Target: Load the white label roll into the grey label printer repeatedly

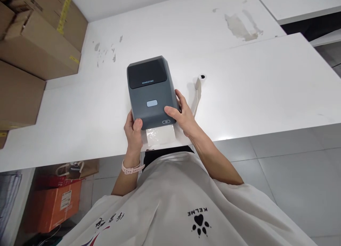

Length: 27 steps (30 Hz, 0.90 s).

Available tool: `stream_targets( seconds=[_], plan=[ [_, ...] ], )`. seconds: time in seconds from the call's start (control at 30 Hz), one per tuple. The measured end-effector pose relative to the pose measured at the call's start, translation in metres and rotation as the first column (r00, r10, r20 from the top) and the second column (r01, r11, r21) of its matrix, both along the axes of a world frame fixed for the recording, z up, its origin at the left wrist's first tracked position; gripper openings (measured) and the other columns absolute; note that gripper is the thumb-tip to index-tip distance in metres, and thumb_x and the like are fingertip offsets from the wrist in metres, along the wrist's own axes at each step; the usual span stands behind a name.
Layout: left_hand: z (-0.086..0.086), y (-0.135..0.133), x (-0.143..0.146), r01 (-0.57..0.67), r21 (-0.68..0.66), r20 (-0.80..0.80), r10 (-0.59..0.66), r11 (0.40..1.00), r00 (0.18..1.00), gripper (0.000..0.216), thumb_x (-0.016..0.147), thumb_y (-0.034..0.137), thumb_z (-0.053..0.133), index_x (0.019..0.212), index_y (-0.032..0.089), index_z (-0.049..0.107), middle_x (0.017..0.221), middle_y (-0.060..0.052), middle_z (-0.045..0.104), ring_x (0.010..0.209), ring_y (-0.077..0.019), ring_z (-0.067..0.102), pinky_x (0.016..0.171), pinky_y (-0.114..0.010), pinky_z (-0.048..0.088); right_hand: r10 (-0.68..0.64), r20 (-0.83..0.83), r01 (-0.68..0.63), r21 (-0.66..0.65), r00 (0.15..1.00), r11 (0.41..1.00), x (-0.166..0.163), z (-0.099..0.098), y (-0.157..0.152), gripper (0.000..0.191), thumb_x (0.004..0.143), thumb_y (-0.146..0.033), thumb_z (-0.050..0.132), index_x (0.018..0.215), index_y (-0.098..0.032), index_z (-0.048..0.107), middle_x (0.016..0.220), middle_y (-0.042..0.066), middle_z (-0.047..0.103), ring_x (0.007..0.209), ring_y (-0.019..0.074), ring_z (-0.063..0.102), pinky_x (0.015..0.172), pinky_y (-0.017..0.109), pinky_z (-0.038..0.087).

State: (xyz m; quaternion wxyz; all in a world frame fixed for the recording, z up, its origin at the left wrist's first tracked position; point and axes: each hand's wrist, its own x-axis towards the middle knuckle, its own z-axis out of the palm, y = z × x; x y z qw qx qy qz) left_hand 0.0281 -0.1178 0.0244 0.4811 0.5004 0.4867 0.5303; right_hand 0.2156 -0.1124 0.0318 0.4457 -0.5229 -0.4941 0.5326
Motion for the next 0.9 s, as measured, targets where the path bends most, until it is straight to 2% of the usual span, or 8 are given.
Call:
stream_targets(
  seconds=[0.13,0.2,0.3,0.37,0.43,0.7,0.8,0.9],
  plan=[
    [-0.007,-0.035,-0.001,-0.27,0.088,-0.148,0.281,0.959,0.948,0.055,0.087,0.059,0.067,0.131,0.028,0.057,0.139,-0.008,0.061,0.121,-0.0227,0.062,0.097,-0.036,0.054,-0.015,-0.064,0.014,-0.014,0.998,1.0,-0.001,-0.002,0.0,0.111,0.079,-0.082,0.054,0.165,-0.029,0.006,0.169,0.01,0.032,0.15,0.0316,0.043,0.119,0.053,0.045],
    [-0.01,-0.055,-0.002,-0.386,0.077,-0.141,0.394,0.919,0.908,0.039,0.086,0.059,0.067,0.106,0.025,0.066,0.105,-0.004,0.07,0.087,-0.0161,0.065,0.078,-0.031,0.054,-0.021,-0.084,0.02,-0.013,0.996,1.0,-0.002,-0.003,-0.001,0.108,0.081,-0.079,0.055,0.165,-0.029,0.007,0.17,0.009,0.029,0.151,0.0315,0.042,0.12,0.054,0.043],
    [-0.006,-0.067,-0.002,-0.031,-0.255,-0.003,0.031,0.967,1.0,0.046,0.089,0.062,0.059,0.07,0.02,0.062,0.063,0.001,0.058,0.052,-0.0101,0.048,0.054,-0.027,0.042,-0.04,-0.111,0.041,0.005,0.993,0.999,-0.005,-0.005,-0.003,0.103,0.083,-0.077,0.056,0.164,-0.032,0.01,0.172,0.006,0.027,0.152,0.0318,0.039,0.122,0.056,0.04],
    [0.001,-0.062,0.0,0.253,-0.429,0.17,-0.197,0.867,0.966,0.049,0.087,0.059,0.063,0.06,0.019,0.057,0.051,0.003,0.051,0.043,-0.0072,0.038,0.047,-0.026,0.032,-0.072,-0.156,0.073,0.0,0.985,0.997,-0.007,-0.006,-0.005,0.101,0.081,-0.073,0.061,0.163,-0.034,0.016,0.17,0.003,0.031,0.152,0.0318,0.039,0.124,0.055,0.037],
    [0.009,-0.053,0.003,0.32,-0.461,0.255,-0.222,0.828,0.941,0.044,0.082,0.052,0.069,0.056,0.019,0.055,0.045,0.005,0.046,0.04,-0.0051,0.032,0.045,-0.025,0.026,-0.087,-0.195,0.084,-0.025,0.977,0.996,-0.007,-0.005,-0.005,0.1,0.079,-0.069,0.065,0.161,-0.034,0.02,0.168,0.004,0.035,0.152,0.0326,0.039,0.125,0.054,0.035],
    [0.013,-0.06,-0.011,0.158,-0.251,-0.076,-0.183,0.955,0.98,0.048,0.09,0.045,0.063,0.051,0.019,0.056,0.046,0.003,0.048,0.047,-0.0083,0.044,0.049,-0.025,0.034,-0.156,0.273,0.047,0.37,0.949,0.928,0.004,0.011,0.021,0.103,0.085,-0.064,0.065,0.163,-0.046,0.001,0.175,-0.005,0.009,0.162,0.0366,0.01,0.127,0.062,0.025],
    [0.014,-0.057,-0.021,-0.04,-0.036,-0.143,0.035,0.999,0.989,0.044,0.095,0.039,0.058,0.056,0.019,0.062,0.052,0.002,0.051,0.052,-0.0091,0.046,0.054,-0.025,0.039,-0.135,0.418,-0.046,0.395,0.899,0.918,0.003,0.011,0.035,0.106,0.086,-0.06,0.066,0.164,-0.044,-0.004,0.173,-0.003,0.015,0.159,0.0374,0.016,0.124,0.06,0.032],
    [0.017,-0.04,-0.024,-0.253,0.136,-0.099,0.267,0.958,0.959,0.025,0.095,0.037,0.061,0.079,0.023,0.073,0.075,0.0,0.067,0.069,-0.0111,0.059,0.067,-0.025,0.048,-0.152,0.474,-0.053,0.391,0.867,0.919,0.0,0.012,0.04,0.109,0.085,-0.055,0.069,0.164,-0.043,-0.004,0.171,-0.001,0.022,0.158,0.0388,0.019,0.124,0.061,0.032]
  ],
)
